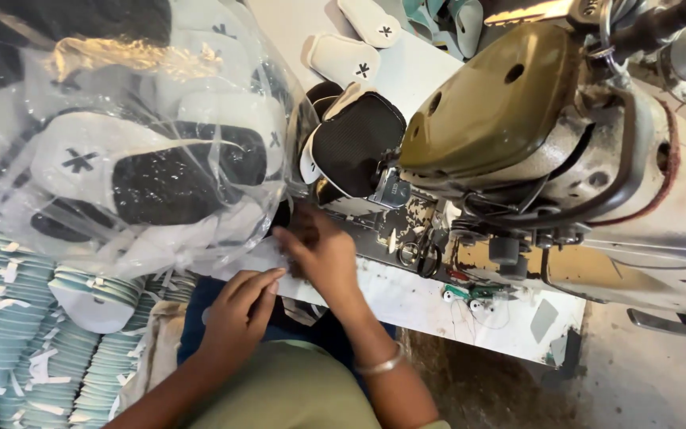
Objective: The person sews black and white shoe parts using a sewing machine. They repeatedly pick up parts, align them under the needle, and guide them through the machine to stitch the edges. The person also uses scissors to trim threads after sewing.
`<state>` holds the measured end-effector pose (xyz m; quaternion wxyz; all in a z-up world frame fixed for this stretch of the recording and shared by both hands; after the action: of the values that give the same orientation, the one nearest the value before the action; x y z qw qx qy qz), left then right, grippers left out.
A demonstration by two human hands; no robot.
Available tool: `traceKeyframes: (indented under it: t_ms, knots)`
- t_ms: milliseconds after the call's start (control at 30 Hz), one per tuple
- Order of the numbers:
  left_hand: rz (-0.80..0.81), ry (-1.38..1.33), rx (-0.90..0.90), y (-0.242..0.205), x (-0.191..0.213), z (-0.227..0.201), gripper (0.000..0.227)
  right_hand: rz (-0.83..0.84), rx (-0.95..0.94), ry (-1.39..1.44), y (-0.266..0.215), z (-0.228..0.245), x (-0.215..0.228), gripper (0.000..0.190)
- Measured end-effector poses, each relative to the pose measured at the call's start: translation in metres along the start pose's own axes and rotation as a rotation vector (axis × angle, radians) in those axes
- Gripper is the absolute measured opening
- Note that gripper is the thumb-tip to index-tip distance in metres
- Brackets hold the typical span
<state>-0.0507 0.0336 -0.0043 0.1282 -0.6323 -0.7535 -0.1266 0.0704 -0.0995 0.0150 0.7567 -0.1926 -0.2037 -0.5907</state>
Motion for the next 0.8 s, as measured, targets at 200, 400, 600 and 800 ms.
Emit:
traceKeyframes:
  t_ms: [200,400,600,800]
  knots:
    - [-0.091,0.123,-0.225,-0.007,0.009,-0.010,0.025,-0.045,-0.207,0.353,-0.004,-0.033,-0.021,0.042]
    - [0.015,-0.073,-0.075,-0.007,-0.002,-0.023,0.031,-0.227,-0.159,0.475,-0.050,-0.030,0.012,0.033]
    - [0.233,-0.518,0.042,-0.017,-0.049,-0.015,0.037,-0.444,-0.108,0.766,-0.099,-0.033,0.046,0.028]
    - [0.187,-0.763,0.391,-0.015,-0.062,-0.026,0.048,-0.369,-0.127,0.824,-0.137,-0.039,0.050,0.030]
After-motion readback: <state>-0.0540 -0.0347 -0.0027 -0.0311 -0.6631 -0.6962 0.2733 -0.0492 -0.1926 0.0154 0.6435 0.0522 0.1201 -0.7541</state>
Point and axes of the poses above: each hand's wrist, its own y-axis towards the middle knuckle, its own x-axis out of the back of the hand, z = x × y, the point moved 2 cm from there along y, towards the middle knuckle
